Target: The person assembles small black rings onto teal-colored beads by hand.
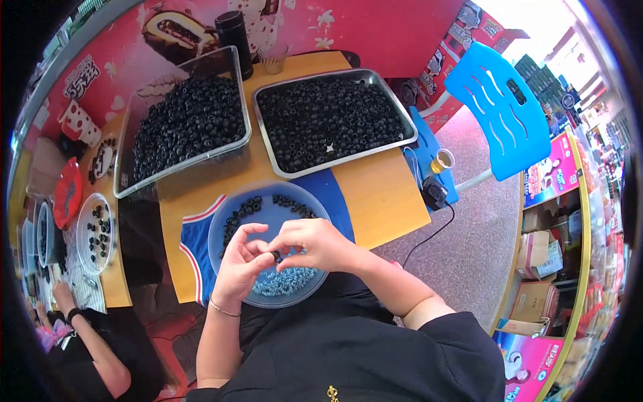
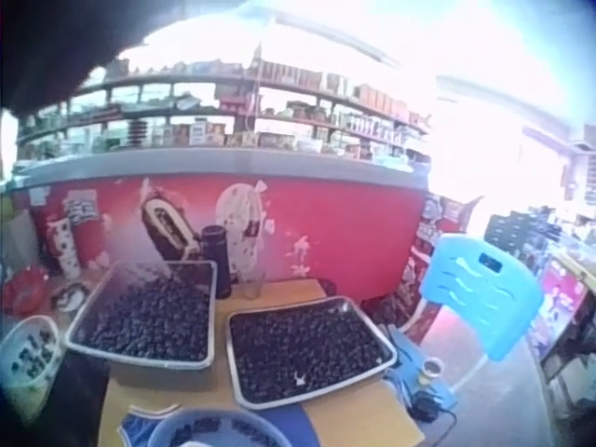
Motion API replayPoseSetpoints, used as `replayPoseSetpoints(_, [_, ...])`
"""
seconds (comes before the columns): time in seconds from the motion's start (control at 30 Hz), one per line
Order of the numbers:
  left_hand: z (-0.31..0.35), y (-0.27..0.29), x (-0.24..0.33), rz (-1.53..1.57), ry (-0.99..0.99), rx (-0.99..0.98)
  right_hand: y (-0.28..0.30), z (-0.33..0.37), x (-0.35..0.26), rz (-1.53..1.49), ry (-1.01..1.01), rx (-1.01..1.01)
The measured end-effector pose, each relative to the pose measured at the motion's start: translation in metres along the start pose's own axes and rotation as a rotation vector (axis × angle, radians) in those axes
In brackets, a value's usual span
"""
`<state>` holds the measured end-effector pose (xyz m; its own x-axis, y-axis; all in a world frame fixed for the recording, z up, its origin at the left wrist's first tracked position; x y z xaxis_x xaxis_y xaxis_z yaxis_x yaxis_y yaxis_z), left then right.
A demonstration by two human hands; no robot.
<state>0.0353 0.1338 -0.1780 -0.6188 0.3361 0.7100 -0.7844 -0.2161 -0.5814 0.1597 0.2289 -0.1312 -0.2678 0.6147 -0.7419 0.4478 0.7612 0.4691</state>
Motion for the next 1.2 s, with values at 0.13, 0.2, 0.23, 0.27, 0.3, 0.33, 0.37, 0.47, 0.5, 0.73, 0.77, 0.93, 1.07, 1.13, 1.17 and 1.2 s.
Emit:
replayPoseSetpoints(0.13, [-0.002,-0.004,0.003,-0.005,0.04,-0.047,0.0,0.0,-0.005,0.039,0.042,0.029])
replayPoseSetpoints(0.2, [0.001,-0.003,0.005,-0.067,0.041,-0.039,-0.002,0.0,-0.007,0.062,0.006,0.031])
replayPoseSetpoints(0.23, [0.001,-0.003,0.007,-0.076,0.045,-0.039,-0.002,0.0,-0.006,0.054,-0.017,0.035])
replayPoseSetpoints(0.27, [0.001,-0.005,0.01,-0.08,0.041,-0.041,-0.003,0.0,-0.006,0.057,-0.012,0.037])
replayPoseSetpoints(0.3, [0.001,-0.007,0.014,-0.101,0.034,-0.012,-0.004,0.002,-0.003,0.038,-0.019,0.064])
replayPoseSetpoints(0.33, [0.001,-0.008,0.019,-0.122,0.027,0.018,-0.003,0.0,-0.004,0.019,-0.028,0.092])
replayPoseSetpoints(0.37, [0.001,-0.012,0.027,-0.175,0.007,0.012,-0.002,-0.001,-0.007,0.02,-0.025,0.093])
replayPoseSetpoints(0.47, [0.007,-0.015,0.069,-0.468,-0.258,0.152,0.006,-0.005,-0.013,-0.095,-0.055,0.17])
replayPoseSetpoints(0.5, [0.013,-0.017,0.091,-0.516,-0.367,0.225,0.01,-0.006,-0.014,-0.058,-0.019,0.217])
replayPoseSetpoints(0.73, [0.022,-0.025,0.206,-1.161,-1.134,0.731,0.031,0.001,-0.003,0.141,-0.064,0.294])
replayPoseSetpoints(0.77, [0.024,-0.029,0.194,-1.144,-1.07,0.64,0.032,-0.002,-0.003,0.177,-0.035,0.267])
replayPoseSetpoints(0.93, [0.012,-0.031,0.095,-1.485,-0.588,0.204,0.02,0.002,0.011,0.279,0.001,0.052])
replayPoseSetpoints(1.07, [0.002,-0.01,0.035,-1.67,-0.393,0.181,0.003,0.012,0.02,0.395,-0.091,-0.179])
replayPoseSetpoints(1.13, [0.002,-0.01,0.021,-1.635,-0.364,0.175,0.0,0.014,0.022,0.507,-0.069,-0.244])
replayPoseSetpoints(1.17, [0.002,-0.011,0.016,-1.599,-0.342,0.169,0.0,0.015,0.022,0.503,-0.071,-0.245])
replayPoseSetpoints(1.2, [0.002,-0.012,0.011,-1.597,-0.337,0.169,0.0,0.015,0.021,0.511,-0.064,-0.236])
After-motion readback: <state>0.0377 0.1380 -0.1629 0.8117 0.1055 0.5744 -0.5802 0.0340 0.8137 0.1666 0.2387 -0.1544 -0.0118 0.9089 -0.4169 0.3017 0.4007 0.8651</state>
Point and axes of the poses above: each hand's wrist, its own z-axis away from the middle knuckle, its own y-axis out of the back of the hand, x = y × z, the point moved 5 cm from there along -z, towards the middle knuckle, and after that the axes turned 15 degrees about y, right-handed, at the moved point
